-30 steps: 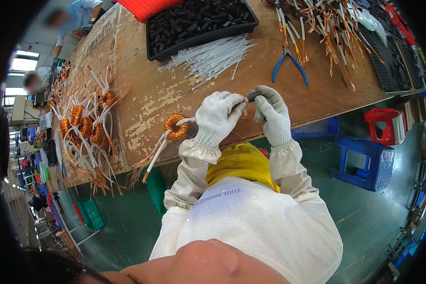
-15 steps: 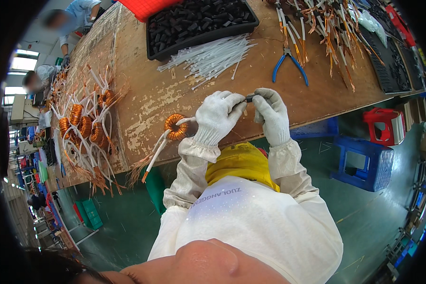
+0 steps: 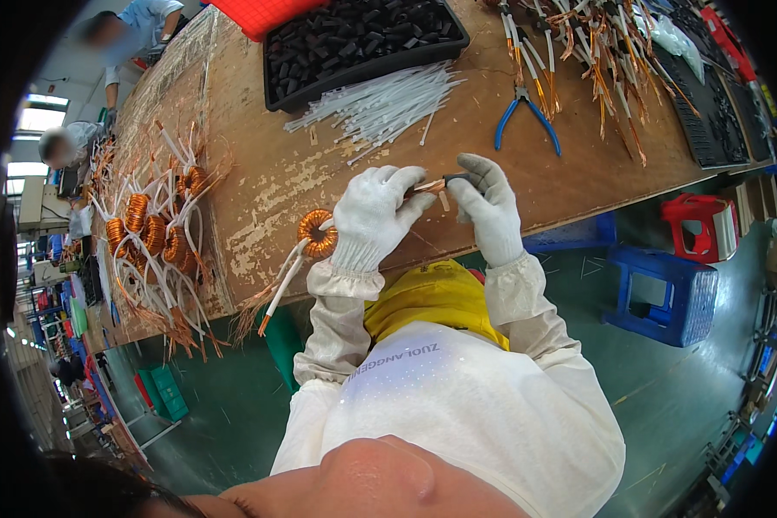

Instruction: Assemble electronic components by attaching protective sleeves to wires on copper coils and trimming excess wire.

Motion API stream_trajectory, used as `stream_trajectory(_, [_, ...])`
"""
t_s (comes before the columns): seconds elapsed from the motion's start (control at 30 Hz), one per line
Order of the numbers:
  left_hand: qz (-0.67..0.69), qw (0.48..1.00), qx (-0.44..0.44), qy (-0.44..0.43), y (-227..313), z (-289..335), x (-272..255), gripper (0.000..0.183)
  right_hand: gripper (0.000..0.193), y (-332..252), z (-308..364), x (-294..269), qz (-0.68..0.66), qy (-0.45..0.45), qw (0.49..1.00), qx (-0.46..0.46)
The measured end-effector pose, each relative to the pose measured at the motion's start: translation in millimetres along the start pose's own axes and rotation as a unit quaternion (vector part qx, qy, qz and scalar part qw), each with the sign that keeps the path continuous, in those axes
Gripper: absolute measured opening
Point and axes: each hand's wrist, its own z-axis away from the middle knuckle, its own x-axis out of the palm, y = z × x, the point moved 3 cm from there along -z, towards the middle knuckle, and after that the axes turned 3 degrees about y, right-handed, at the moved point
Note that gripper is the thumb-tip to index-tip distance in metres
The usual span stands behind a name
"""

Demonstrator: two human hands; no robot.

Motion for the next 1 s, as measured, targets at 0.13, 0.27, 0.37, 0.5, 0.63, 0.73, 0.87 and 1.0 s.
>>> stream_trajectory(0.13, [0.004, 1.000, 0.010, 0.001, -11.9, 9.3, 6.4, 0.019, 0.037, 5.6, 1.6, 8.4, 0.109, 0.032, 0.993, -0.017])
stream_trajectory(0.27, [0.070, 0.997, -0.034, -0.007, -17.9, 15.1, 13.1, 0.020, 0.033, 6.0, -1.1, 6.3, 0.013, -0.020, 1.000, -0.010])
stream_trajectory(0.37, [0.091, 0.994, -0.058, -0.012, -17.7, 15.3, 12.5, 0.020, 0.029, 4.6, -1.5, 1.2, -0.004, 0.018, 1.000, -0.013])
stream_trajectory(0.5, [0.103, 0.993, -0.064, 0.003, -11.8, 11.5, 9.1, 0.020, 0.026, 13.7, -4.0, -9.5, -0.047, 0.012, 0.999, 0.020])
stream_trajectory(0.63, [0.094, 0.995, -0.024, 0.021, -4.2, 3.4, 15.9, 0.019, 0.025, 11.1, -6.9, -4.8, -0.102, 0.016, 0.995, 0.007])
stream_trajectory(0.73, [0.085, 0.995, -0.026, 0.034, -2.7, 2.2, 18.6, 0.019, 0.023, 6.6, -8.3, 0.3, -0.095, 0.011, 0.995, -0.010])
stream_trajectory(0.87, [0.120, 0.991, -0.061, -0.002, -4.1, 1.3, 18.5, 0.019, 0.022, 1.7, -8.5, -2.8, -0.012, 0.004, 0.999, -0.031])
stream_trajectory(1.0, [0.163, 0.981, -0.091, -0.050, -5.3, -1.3, 20.2, 0.021, 0.022, 2.5, -8.6, -6.2, 0.014, 0.010, 0.999, -0.042])
